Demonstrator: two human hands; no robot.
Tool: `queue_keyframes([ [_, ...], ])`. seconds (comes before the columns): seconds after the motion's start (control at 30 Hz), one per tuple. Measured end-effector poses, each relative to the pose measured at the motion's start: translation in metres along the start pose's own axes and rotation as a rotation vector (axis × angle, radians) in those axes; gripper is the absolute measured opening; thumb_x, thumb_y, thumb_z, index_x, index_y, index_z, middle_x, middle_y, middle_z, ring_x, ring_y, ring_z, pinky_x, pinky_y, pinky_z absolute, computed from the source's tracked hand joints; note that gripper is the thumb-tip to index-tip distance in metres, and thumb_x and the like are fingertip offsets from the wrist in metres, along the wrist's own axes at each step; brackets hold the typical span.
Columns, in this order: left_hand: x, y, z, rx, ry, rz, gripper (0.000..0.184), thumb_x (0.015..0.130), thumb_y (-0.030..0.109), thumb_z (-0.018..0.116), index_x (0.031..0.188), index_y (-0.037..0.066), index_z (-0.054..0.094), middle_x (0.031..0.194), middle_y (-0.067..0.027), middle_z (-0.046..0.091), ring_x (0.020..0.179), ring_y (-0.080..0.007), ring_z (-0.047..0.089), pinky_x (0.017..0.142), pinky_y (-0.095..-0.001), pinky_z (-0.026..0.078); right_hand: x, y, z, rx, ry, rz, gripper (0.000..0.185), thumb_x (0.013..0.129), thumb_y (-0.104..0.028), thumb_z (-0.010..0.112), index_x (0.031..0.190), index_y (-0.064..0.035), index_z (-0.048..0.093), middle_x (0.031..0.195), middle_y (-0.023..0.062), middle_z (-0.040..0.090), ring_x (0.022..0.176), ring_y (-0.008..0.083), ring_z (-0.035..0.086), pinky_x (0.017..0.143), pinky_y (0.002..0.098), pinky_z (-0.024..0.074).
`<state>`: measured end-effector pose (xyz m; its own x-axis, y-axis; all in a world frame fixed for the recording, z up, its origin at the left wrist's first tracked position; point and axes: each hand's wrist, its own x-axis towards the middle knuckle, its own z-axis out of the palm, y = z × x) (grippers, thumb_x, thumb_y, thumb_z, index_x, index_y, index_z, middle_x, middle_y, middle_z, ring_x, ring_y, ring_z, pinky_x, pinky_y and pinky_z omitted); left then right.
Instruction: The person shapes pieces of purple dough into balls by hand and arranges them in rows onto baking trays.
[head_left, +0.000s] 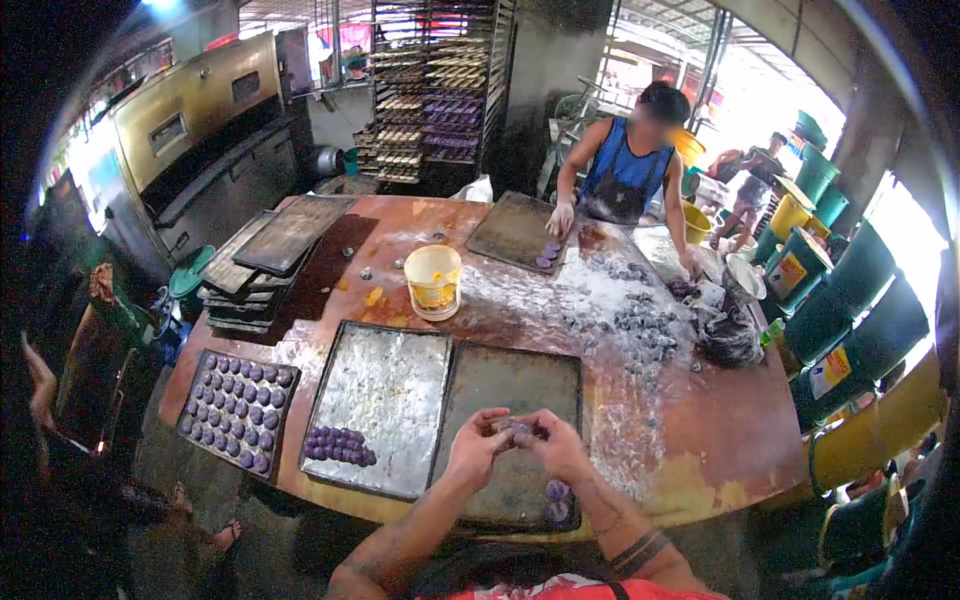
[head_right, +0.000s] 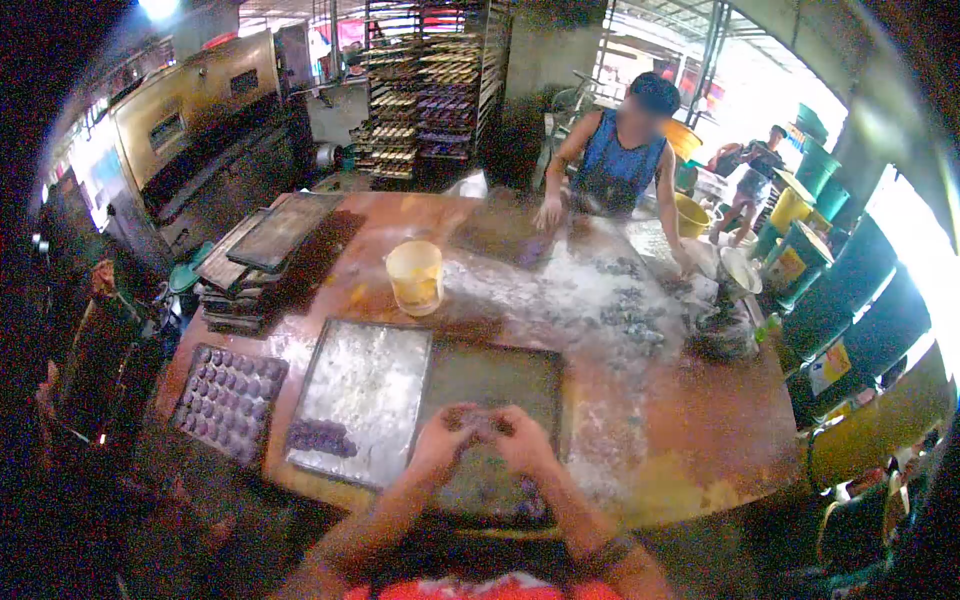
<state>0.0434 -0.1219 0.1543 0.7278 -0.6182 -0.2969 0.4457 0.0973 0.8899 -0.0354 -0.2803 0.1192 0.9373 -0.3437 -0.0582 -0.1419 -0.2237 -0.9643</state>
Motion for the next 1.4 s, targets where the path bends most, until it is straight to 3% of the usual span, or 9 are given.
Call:
queue_keyframes([
  [0.2,0.013,0.022,0.014,0.301,0.163,0.111,0.02,0.089,0.0,0.063,0.108,-0.004,0.063,0.106,-0.0108,0.065,0.095,-0.0174,0.064,0.085,-0.027,0.052,-0.006,-0.051,0.024,0.524,0.205,-0.026,0.026,0.085,0.002,0.063,0.111,-0.0005,0.061,0.102,0.0057,0.061,0.095,0.0155,0.058,0.085,0.0308,0.0496],
  [0.27,0.005,0.017,0.017,0.555,0.162,0.417,0.02,0.089,0.002,0.061,0.108,-0.006,0.062,0.101,-0.0097,0.066,0.093,-0.017,0.065,0.084,-0.0264,0.052,-0.002,-0.054,0.011,0.138,0.365,-0.184,0.025,0.085,0.001,0.063,0.11,-0.0004,0.063,0.099,0.0076,0.061,0.098,0.0173,0.059,0.085,0.0316,0.0498],
  [0.37,0.008,0.008,0.037,0.136,0.169,0.513,0.023,0.089,0.003,0.064,0.11,-0.005,0.061,0.102,-0.0094,0.066,0.091,-0.0168,0.065,0.082,-0.027,0.053,-0.011,-0.072,0.006,-0.261,0.45,-0.343,0.026,0.084,-0.002,0.063,0.11,-0.0023,0.066,0.109,0.0119,0.061,0.105,0.0241,0.06,0.09,0.035,0.0493],
  [0.47,0.022,0.021,0.02,-0.274,-0.026,-0.06,0.028,0.087,0.003,0.068,0.112,-0.003,0.059,0.108,-0.0105,0.064,0.093,-0.0177,0.066,0.082,-0.0292,0.055,-0.01,-0.065,0.0,-0.421,0.327,-0.492,0.037,0.077,-0.003,0.067,0.113,-0.0062,0.066,0.123,0.0138,0.06,0.116,0.0332,0.057,0.099,0.0397,0.0454],
  [0.67,0.019,0.011,0.019,-0.224,-0.232,-0.112,0.032,0.083,0.007,0.073,0.112,0.0,0.061,0.103,-0.009,0.066,0.092,-0.019,0.066,0.08,-0.0318,0.055,-0.006,-0.08,-0.02,-0.315,0.079,-0.586,0.052,0.062,-0.008,0.082,0.111,-0.0131,0.067,0.119,0.0102,0.066,0.119,0.0347,0.056,0.106,0.0433,0.0407],
  [0.8,0.021,-0.011,0.031,-0.431,-0.377,-0.246,0.032,0.083,0.011,0.074,0.112,0.002,0.062,0.102,-0.0072,0.067,0.09,-0.0189,0.065,0.08,-0.0323,0.054,0.003,-0.052,-0.036,-0.331,0.032,-0.67,0.032,0.065,-0.008,0.081,0.087,-0.0046,0.058,0.108,0.0098,0.066,0.098,0.0286,0.063,0.085,0.0397,0.05],
  [1.07,0.029,-0.054,0.021,0.307,0.123,0.01,0.039,0.087,0.014,0.069,0.12,-0.004,0.059,0.11,-0.0133,0.068,0.098,-0.0257,0.066,0.089,-0.0373,0.051,-0.034,0.005,0.0,0.305,0.299,0.078,0.036,0.077,-0.013,0.077,0.11,-0.0046,0.066,0.102,0.0084,0.065,0.092,0.0166,0.062,0.078,0.0289,0.0493],
  [1.2,0.026,-0.087,0.032,1.079,-0.144,0.054,0.068,0.084,0.021,0.07,0.142,0.0,0.04,0.132,-0.0255,0.055,0.122,-0.0404,0.054,0.102,-0.0415,0.043,-0.012,0.058,-0.046,-0.289,0.261,0.283,0.031,0.083,-0.02,0.071,0.109,-0.0044,0.067,0.094,0.0074,0.069,0.089,0.0161,0.066,0.076,0.0294,0.0504],
  [1.4,0.014,-0.088,0.0,0.938,-0.03,0.093,0.065,0.084,0.019,0.069,0.141,0.0,0.042,0.137,-0.0221,0.052,0.128,-0.034,0.05,0.105,-0.0392,0.04,0.027,0.108,-0.069,-0.809,0.268,0.083,0.03,0.084,-0.02,0.066,0.11,-0.0064,0.068,0.12,0.016,0.064,0.11,0.033,0.059,0.091,0.0444,0.0477],
])
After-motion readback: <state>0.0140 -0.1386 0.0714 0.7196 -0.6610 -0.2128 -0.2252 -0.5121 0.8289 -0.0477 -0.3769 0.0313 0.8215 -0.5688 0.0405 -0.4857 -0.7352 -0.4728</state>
